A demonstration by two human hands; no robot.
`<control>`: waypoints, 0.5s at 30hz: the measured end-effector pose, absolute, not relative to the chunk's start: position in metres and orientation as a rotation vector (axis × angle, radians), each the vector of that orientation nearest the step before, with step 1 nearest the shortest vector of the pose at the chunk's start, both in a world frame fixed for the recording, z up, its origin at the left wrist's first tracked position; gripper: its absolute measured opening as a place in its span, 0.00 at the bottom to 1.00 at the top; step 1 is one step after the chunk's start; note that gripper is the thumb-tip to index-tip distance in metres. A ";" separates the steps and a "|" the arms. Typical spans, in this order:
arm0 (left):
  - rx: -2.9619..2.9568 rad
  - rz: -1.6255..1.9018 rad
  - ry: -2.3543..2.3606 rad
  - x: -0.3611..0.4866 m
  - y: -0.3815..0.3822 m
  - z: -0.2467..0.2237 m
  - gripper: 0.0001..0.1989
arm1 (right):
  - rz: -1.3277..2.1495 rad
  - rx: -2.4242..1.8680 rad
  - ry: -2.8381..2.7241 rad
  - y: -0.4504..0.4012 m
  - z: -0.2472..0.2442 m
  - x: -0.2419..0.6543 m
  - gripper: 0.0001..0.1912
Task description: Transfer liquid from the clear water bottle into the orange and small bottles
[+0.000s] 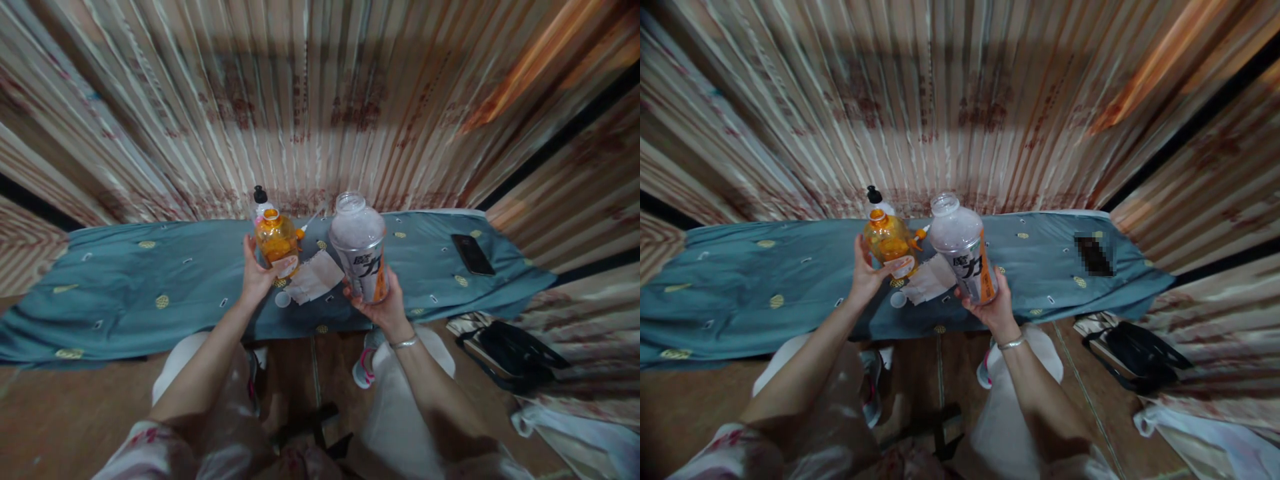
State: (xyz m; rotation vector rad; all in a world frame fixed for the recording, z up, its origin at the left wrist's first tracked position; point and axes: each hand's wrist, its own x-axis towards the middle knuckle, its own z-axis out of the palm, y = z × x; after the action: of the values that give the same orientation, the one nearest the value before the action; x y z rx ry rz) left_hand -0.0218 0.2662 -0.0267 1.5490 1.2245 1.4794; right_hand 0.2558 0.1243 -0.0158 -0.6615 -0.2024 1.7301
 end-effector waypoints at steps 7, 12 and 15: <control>1.653 1.482 1.117 -0.043 0.179 0.001 0.59 | 1.959 -0.492 -0.257 0.128 -0.013 0.231 0.33; 1.510 1.219 0.920 -0.014 0.127 -0.009 0.58 | 2.083 -0.473 -0.314 0.126 -0.022 0.205 0.33; 1.415 1.170 0.932 0.002 0.122 -0.007 0.49 | 2.092 -0.539 -0.374 0.123 -0.031 0.186 0.32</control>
State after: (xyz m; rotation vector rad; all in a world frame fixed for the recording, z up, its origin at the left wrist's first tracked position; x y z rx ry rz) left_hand 0.0022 0.1216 -0.0071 1.4155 0.9321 1.1704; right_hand 0.1856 0.1228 -0.0307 -0.5393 -0.3740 2.0919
